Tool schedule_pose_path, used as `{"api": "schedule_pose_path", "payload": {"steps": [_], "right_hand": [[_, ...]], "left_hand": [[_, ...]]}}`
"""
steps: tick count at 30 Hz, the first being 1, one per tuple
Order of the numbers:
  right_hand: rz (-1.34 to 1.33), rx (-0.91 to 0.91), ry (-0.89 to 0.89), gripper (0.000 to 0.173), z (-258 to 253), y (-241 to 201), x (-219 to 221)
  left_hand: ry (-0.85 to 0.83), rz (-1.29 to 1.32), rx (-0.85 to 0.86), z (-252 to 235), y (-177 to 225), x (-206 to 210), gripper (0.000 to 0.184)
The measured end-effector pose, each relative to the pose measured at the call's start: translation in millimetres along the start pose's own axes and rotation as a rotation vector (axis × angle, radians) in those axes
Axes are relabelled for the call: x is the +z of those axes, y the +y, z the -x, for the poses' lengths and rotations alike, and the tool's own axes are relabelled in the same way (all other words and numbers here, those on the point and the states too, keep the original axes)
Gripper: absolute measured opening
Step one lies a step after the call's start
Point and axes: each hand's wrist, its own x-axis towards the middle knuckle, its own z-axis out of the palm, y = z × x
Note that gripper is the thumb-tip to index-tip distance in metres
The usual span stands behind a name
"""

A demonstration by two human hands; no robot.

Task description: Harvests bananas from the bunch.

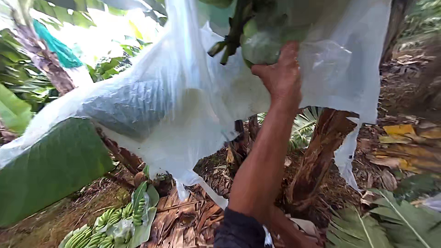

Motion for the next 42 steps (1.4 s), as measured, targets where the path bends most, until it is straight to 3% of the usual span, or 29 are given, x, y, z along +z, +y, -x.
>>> {"api": "schedule_pose_path", "payload": {"steps": [3, 6, 9, 13, 17, 21, 23, 26, 34, 42], "right_hand": [[0.162, 0.256, -0.102, 0.043, 91.8, 65.0, -67.0], [0.149, 0.514, 0.071, 0.053, 137.9, 90.6, -105.5], [0.126, 0.632, 0.309, 0.057, 148.9, 95.1, -144.2], [0.078, 0.555, 0.597, 0.048, 148.2, 87.9, -189.4], [0.067, 0.250, 0.758, 0.041, 118.3, 20.1, -212.6], [0.257, -0.220, 0.461, 0.045, 38.6, -94.4, -219.4], [0.377, -0.316, 0.322, 0.050, -7.9, -149.9, -214.9], [0.409, -0.310, 0.191, 0.048, -65.9, -200.3, -204.2], [0.360, -0.155, 0.003, 0.043, -133.7, -230.5, -167.7], [0.328, -0.002, -0.044, 0.040, -144.2, -243.6, -139.6]], "left_hand": [[-0.068, -0.016, 0.073, 5.0, 1.5, -28.3, 0.067], [-0.095, -0.016, 0.084, 13.4, -8.8, -48.5, 0.065], [-0.174, 0.061, 0.070, 26.9, -21.1, -64.5, 0.061], [-0.279, 0.088, -0.003, 36.6, -32.8, -88.0, 0.055], [-0.382, -0.019, -0.049, 33.0, -41.2, -103.1, 0.053], [-0.374, 0.009, 0.013, 17.3, -66.6, -95.5, 0.059], [-0.355, 0.024, 0.026, 12.8, -79.3, -92.8, 0.065], [-0.336, 0.047, 0.065, 6.6, -86.7, -94.0, 0.066], [-0.290, -0.205, 0.127, -6.5, -72.7, -127.5, 0.079], [-0.190, -0.228, 0.169, -24.1, -79.7, -127.8, 0.082]]}}
